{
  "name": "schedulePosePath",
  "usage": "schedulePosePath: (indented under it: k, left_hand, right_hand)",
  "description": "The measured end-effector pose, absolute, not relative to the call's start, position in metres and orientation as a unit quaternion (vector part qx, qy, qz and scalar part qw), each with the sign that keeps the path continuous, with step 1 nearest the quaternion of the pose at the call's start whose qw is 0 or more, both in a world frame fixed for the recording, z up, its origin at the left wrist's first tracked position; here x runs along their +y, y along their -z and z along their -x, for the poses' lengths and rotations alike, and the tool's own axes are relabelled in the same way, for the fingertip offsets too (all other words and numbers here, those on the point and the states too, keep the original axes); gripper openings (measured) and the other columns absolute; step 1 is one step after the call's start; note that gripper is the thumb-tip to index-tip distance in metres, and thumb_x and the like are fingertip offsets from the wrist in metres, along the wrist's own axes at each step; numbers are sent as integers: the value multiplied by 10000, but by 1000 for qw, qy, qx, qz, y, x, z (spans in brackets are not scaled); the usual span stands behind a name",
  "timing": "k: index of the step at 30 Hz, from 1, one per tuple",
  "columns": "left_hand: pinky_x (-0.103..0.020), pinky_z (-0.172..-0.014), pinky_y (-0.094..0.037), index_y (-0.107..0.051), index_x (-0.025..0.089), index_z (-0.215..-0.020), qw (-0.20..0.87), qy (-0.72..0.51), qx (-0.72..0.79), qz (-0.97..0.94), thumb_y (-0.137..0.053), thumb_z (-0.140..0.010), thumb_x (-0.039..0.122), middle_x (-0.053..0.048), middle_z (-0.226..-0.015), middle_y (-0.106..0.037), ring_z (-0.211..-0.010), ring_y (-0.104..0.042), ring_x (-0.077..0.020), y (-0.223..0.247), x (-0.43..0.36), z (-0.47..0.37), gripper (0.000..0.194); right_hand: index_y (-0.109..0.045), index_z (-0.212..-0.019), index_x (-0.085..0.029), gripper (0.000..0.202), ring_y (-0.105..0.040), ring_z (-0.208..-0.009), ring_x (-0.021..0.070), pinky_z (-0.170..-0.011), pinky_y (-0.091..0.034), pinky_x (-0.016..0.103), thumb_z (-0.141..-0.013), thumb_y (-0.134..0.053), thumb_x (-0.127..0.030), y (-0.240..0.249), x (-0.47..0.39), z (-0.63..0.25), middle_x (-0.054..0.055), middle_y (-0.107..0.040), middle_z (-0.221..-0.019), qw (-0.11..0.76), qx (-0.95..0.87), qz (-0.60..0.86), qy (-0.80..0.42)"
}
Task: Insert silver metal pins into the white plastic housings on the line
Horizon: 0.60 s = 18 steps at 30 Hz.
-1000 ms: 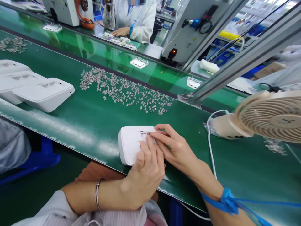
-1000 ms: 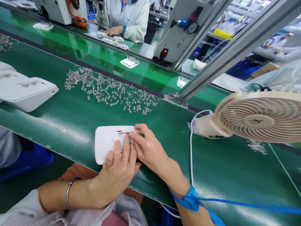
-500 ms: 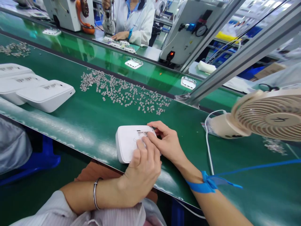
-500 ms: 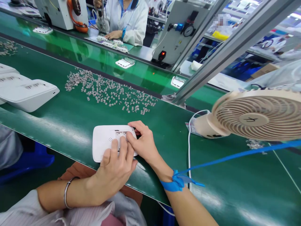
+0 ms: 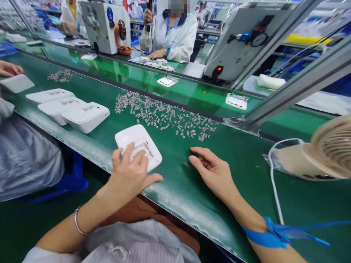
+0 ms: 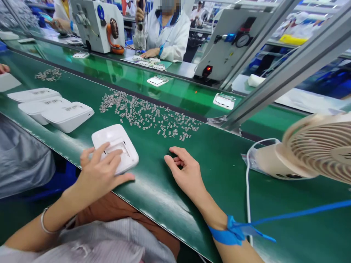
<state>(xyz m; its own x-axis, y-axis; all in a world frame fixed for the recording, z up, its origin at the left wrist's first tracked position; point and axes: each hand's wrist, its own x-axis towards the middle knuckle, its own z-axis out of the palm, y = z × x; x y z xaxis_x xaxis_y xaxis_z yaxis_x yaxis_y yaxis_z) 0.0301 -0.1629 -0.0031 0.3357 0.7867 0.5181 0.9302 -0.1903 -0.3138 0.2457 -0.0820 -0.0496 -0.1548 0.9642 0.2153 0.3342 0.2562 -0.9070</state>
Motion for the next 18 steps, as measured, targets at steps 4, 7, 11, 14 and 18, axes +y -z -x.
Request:
schedulePosePath:
  k: [4,7,11,14,18]
  left_hand:
    - [-408,-855,-278,-612,163,-821,356,69,-529,767,-562,-842,386,-34,-999,-696,-1004,-585,-267,-3,-158,21,229]
    - [-417,-846,-280,-619,177,-881,377,42,-548,745,-536,-854,359,-38,-1039,-692,-997,-584,-284,-3,-154,59,201]
    - [-440,-854,-303,-620,209,-1032,320,55,-637,699,-453,-881,417,-36,-1151,-653,-1036,-567,-308,4,-145,101,306]
    - [-486,-913,-309,-617,209,-1085,271,71,-702,654,-419,-868,439,-51,-1209,-618,-1108,-519,-338,2,-135,124,374]
    - [-615,-897,-294,-532,108,-1236,297,91,-753,581,-388,-815,339,-153,-1416,-395,-1227,-348,-467,-11,-125,125,501]
  right_hand:
    - [-647,-918,-179,288,-554,-658,117,-634,-500,298,-778,-587,-423,55,-83,-246,86,-643,-1012,434,-699,470,-319]
    - [-655,-908,-177,276,-570,-657,121,-618,-510,299,-788,-577,-412,57,-82,-246,96,-645,-1032,430,-716,467,-291]
    - [-664,-894,-176,255,-586,-666,125,-621,-526,298,-796,-568,-390,56,-82,-246,96,-650,-1029,423,-731,462,-271]
    - [-666,-885,-173,252,-593,-682,132,-627,-531,300,-803,-559,-385,56,-82,-246,95,-653,-1025,418,-740,461,-257]
    - [-667,-897,-159,274,-586,-670,137,-637,-531,326,-816,-538,-387,56,-83,-245,103,-649,-1038,405,-757,460,-227]
